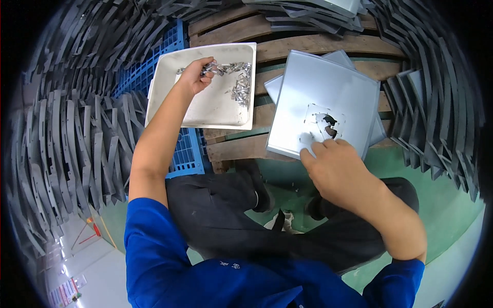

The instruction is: The person sorts small metal clips and inspects metal panels by hand.

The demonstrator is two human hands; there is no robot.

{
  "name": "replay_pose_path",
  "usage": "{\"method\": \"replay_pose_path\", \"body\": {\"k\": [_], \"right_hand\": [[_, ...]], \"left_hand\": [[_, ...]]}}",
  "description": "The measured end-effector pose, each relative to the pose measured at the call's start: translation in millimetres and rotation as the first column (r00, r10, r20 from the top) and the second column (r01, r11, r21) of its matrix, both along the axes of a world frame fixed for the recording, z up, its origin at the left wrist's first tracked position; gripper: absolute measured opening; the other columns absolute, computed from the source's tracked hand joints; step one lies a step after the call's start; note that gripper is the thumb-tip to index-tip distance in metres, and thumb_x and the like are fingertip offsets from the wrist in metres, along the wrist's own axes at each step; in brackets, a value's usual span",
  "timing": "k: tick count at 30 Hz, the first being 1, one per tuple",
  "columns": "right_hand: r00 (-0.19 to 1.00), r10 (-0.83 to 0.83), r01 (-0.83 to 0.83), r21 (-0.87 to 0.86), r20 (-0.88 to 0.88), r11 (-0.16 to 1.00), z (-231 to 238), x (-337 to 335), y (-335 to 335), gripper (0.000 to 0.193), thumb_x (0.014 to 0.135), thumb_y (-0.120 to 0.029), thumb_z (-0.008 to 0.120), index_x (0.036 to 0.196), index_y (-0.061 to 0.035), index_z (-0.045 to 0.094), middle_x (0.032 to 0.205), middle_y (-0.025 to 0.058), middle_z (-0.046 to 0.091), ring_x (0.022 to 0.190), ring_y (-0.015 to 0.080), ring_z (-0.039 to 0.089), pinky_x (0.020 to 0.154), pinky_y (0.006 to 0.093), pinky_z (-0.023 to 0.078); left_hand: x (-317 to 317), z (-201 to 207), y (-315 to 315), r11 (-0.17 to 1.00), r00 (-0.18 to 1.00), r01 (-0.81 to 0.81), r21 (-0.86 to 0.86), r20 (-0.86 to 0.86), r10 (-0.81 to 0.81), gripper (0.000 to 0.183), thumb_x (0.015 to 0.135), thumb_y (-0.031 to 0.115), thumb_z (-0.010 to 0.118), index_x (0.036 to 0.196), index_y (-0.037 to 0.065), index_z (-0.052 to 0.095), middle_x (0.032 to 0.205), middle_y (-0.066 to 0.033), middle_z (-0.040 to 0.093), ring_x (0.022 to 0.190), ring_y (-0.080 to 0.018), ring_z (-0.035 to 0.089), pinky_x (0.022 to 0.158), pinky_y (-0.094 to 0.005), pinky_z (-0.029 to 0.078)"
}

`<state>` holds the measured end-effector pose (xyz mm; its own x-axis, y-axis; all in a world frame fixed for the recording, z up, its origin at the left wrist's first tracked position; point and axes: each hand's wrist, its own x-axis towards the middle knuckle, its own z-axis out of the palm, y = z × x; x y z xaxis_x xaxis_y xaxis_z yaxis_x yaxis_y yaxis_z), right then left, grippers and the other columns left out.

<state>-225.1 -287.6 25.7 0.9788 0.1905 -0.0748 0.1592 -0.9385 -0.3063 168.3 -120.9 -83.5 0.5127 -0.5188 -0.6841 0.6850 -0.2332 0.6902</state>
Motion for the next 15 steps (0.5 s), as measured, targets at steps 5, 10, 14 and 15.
{"method": "replay_pose_path", "body": {"k": [5,10,14,15], "right_hand": [[0.998,0.011,-0.013,-0.037,-0.054,0.999,-10.0,5.9,5.0,0.015,0.069,-0.007,0.064,0.084,-0.0030,0.063,0.079,0.0116,0.064,0.078,0.0255,0.065,0.065,0.0360,0.050],[0.998,0.001,-0.004,-0.039,-0.059,0.999,-8.6,10.1,10.4,0.015,0.072,-0.007,0.063,0.086,-0.0033,0.065,0.083,0.0134,0.067,0.079,0.0289,0.066,0.069,0.0392,0.052],[0.999,0.023,-0.023,-0.002,-0.046,1.000,-3.2,12.5,13.2,0.022,0.074,-0.011,0.063,0.094,-0.0013,0.062,0.086,0.0158,0.065,0.081,0.0328,0.064,0.070,0.0419,0.052],[0.996,0.016,-0.018,-0.021,-0.086,1.000,-2.3,11.7,13.0,0.024,0.073,-0.012,0.063,0.095,-0.0014,0.062,0.087,0.0162,0.065,0.082,0.0330,0.064,0.071,0.0425,0.052]], "left_hand": [[-13.2,40.4,11.9,0.989,0.989,-0.139,-0.038,0.054,0.141,0.013,0.093,0.015,0.054,0.095,0.002,0.053,0.078,-0.0079,0.056,0.054,-0.0089,0.047,0.036,-0.0137,0.029],[-25.9,75.7,32.5,0.914,0.938,-0.347,-0.209,-0.076,0.339,0.015,0.095,0.019,0.054,0.093,0.003,0.055,0.077,-0.0066,0.055,0.056,-0.0098,0.047,0.037,-0.0153,0.031],[-26.0,84.3,64.4,0.745,0.833,-0.550,-0.377,-0.311,0.458,0.021,0.096,0.023,0.050,0.081,0.007,0.050,0.076,-0.0091,0.054,0.055,-0.0127,0.049,0.039,-0.0187,0.033],[-33.2,84.6,66.3,0.696,0.775,-0.626,-0.351,-0.372,0.511,0.024,0.097,0.024,0.047,0.083,0.005,0.050,0.079,-0.0111,0.054,0.056,-0.0127,0.050,0.040,-0.0190,0.035]]}}
